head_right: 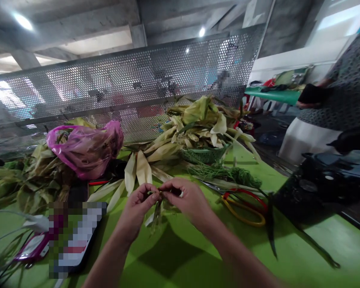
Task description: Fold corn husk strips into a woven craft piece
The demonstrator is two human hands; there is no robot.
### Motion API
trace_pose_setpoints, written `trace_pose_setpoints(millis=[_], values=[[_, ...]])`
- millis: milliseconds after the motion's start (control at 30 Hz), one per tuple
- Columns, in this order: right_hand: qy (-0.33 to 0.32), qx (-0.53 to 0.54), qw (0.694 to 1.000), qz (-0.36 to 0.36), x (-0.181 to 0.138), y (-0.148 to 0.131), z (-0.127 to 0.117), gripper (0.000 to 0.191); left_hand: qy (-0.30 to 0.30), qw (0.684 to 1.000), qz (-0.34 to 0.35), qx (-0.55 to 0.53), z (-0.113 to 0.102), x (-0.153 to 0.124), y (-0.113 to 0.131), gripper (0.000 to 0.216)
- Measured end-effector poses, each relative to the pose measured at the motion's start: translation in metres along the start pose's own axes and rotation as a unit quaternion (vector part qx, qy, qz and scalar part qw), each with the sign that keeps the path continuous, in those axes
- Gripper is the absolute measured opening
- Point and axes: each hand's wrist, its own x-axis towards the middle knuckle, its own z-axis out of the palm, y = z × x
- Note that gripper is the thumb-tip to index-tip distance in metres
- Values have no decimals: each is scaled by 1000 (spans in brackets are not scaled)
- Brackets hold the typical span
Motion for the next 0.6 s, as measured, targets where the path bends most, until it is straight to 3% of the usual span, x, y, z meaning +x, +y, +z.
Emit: trace_pose_setpoints(millis=[200, 400, 600], values=[[50, -58, 996, -52, -3, -3, 1, 9, 17, 999, 10, 45, -3, 2, -4, 21], [-48, -48, 993, -95, -4, -18, -1, 11, 38, 999, -5, 23, -5, 2, -1, 20], [-38, -16, 997, -67, -3, -16, 1, 12, 50, 998, 14, 41, -8, 2, -3, 17]])
